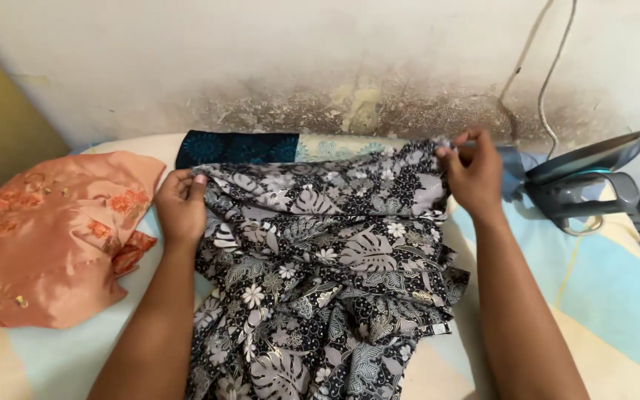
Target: Folding a floral patterned piece of clothing on a bed.
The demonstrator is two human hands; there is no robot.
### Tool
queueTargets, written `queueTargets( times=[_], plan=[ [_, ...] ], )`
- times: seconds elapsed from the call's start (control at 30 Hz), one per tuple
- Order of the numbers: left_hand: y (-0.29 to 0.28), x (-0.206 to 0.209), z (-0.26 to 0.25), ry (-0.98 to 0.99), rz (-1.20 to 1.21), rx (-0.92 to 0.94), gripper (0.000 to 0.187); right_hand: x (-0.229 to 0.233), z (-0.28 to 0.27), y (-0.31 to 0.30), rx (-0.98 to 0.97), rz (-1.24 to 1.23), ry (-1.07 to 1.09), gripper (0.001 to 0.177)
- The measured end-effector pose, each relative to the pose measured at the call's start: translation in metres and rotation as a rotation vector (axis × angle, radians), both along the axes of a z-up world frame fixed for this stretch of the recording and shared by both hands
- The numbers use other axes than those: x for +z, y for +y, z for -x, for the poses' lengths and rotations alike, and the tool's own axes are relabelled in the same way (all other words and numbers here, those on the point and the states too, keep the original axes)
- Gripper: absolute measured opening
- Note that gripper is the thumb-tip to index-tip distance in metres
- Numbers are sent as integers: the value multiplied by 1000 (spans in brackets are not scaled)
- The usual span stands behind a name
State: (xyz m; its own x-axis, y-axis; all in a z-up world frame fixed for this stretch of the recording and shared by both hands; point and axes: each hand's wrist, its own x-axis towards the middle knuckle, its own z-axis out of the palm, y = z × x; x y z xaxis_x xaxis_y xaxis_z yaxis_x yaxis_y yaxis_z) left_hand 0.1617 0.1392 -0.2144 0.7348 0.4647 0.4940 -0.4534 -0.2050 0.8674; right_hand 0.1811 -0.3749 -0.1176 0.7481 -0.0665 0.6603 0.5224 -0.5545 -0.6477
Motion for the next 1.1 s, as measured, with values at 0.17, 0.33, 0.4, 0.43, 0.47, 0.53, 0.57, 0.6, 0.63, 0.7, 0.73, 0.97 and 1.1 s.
queueTargets(
  times=[0.17,0.33,0.4,0.43,0.47,0.53,0.57,0.6,0.63,0.7,0.73,0.97,1.1],
  plan=[
    [-16,13,9,137,-175,10,14,-47,-12,5,4,-339,202,23],
    [-22,19,12,135,-181,33,14,-50,-5,10,-38,-271,180,25],
    [-24,19,9,117,-173,34,14,-47,-5,7,-37,-258,166,26],
    [-25,20,9,104,-152,26,14,-44,-5,6,-4,-315,176,27],
    [-24,20,11,96,-136,17,14,-43,-3,7,28,-377,190,27],
    [-16,22,10,106,-138,-3,15,-45,-4,2,68,-415,201,26],
    [-11,24,9,113,-141,-25,15,-45,-5,-1,107,-454,209,25],
    [-1,20,7,111,-137,-21,15,-51,-7,-2,112,-450,208,25],
    [10,16,5,150,-161,-62,16,-56,-9,-3,112,-430,208,25],
    [16,12,-1,179,-176,-109,16,-54,-10,-6,106,-400,198,26],
    [16,12,-2,177,-180,-138,16,-50,-8,-3,79,-375,201,27],
    [2,14,7,146,-198,-78,16,-52,-13,-1,-17,-356,224,22],
    [-1,20,10,115,-153,-53,16,-57,-19,-1,-97,-331,173,15]
  ],
)
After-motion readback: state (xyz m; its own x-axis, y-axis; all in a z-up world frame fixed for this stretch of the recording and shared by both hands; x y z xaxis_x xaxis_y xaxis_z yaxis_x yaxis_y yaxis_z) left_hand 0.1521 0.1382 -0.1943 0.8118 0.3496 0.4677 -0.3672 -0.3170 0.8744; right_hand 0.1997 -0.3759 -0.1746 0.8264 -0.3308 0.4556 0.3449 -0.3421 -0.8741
